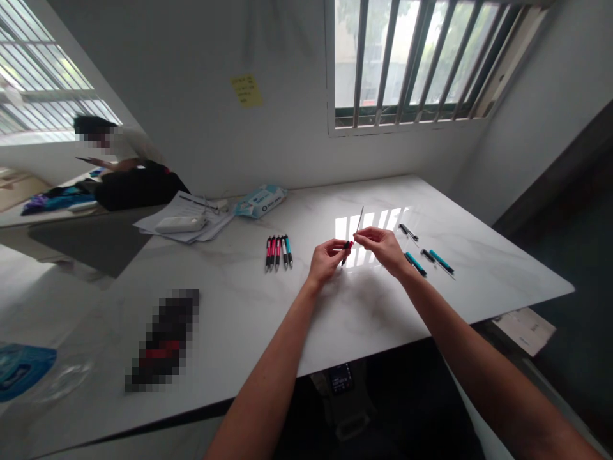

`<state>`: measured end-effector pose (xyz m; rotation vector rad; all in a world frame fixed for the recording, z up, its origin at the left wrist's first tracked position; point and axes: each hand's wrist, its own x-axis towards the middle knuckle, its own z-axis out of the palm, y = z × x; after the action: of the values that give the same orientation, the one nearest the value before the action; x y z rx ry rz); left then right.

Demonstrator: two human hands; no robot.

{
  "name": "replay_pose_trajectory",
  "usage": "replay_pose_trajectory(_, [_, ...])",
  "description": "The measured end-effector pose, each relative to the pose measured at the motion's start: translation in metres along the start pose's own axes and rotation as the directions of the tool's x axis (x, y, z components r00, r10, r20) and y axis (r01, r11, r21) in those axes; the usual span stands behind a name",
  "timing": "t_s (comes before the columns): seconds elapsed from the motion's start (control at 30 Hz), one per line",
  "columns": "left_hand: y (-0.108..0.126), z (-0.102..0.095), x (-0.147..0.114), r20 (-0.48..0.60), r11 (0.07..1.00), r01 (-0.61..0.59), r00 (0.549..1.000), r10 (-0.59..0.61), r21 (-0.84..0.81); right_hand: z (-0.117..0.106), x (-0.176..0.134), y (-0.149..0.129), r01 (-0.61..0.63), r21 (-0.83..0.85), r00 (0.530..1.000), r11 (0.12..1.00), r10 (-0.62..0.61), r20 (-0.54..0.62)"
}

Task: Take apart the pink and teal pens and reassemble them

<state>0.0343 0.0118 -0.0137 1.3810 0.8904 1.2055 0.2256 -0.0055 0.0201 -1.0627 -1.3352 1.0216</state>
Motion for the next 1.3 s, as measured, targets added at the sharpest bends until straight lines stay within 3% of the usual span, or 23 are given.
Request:
replay_pose_trajectory(0.17, [0.000, 0.000, -0.001, 0.009, 1.000, -0.002, 1.000, 0.002, -0.007, 0.005, 0.004, 0.003, 0.013, 0.040, 1.000, 0.999, -0.013, -0.012])
replay_pose_trajectory(0.37, [0.000, -0.002, 0.001, 0.005, 0.999, -0.012, 1.000, 0.012, -0.032, -0.002, -0.001, 0.005, 0.039, -0.141, 0.997, 0.989, -0.028, 0.075])
replay_pose_trajectory(0.43, [0.000, -0.003, 0.002, -0.017, 0.999, -0.005, 1.000, 0.004, -0.037, -0.014, -0.011, 0.003, 0.095, -0.334, 0.995, 0.938, -0.084, 0.046])
replay_pose_trajectory(0.57, [0.001, -0.003, 0.000, -0.064, 0.998, 0.014, 0.998, -0.019, -0.065, -0.048, -0.038, 0.014, 0.085, -0.701, 0.991, 0.709, -0.136, -0.018])
replay_pose_trajectory(0.67, [0.002, -0.002, -0.001, -0.081, 0.999, 0.010, 0.997, -0.013, -0.038, -0.064, -0.054, 0.034, 0.036, -0.774, 0.997, 0.632, -0.074, -0.014])
replay_pose_trajectory(0.8, [0.000, -0.007, 0.001, -0.133, 0.998, -0.002, 0.991, 0.010, 0.064, -0.063, -0.056, 0.047, 0.077, -0.788, 0.996, 0.610, -0.080, 0.036])
replay_pose_trajectory(0.93, [0.001, -0.018, 0.001, -0.252, 0.959, -0.006, 0.964, 0.080, 0.282, -0.049, -0.030, 0.032, 0.113, -0.686, 0.992, 0.718, -0.040, 0.122])
replay_pose_trajectory(1.07, [0.004, -0.024, -0.001, -0.278, 0.909, -0.016, 0.950, 0.143, 0.416, -0.032, 0.020, 0.016, 0.174, -0.307, 0.968, 0.936, -0.106, 0.226])
replay_pose_trajectory(1.17, [0.005, -0.025, -0.003, -0.264, 0.880, -0.005, 0.953, 0.148, 0.475, -0.022, 0.056, 0.017, 0.155, -0.090, 0.979, 0.984, -0.140, 0.149])
replay_pose_trajectory(1.3, [0.004, -0.027, -0.003, -0.247, 0.862, -0.001, 0.958, 0.146, 0.506, -0.016, 0.073, 0.033, 0.011, 0.073, 1.000, 0.997, -0.010, -0.021])
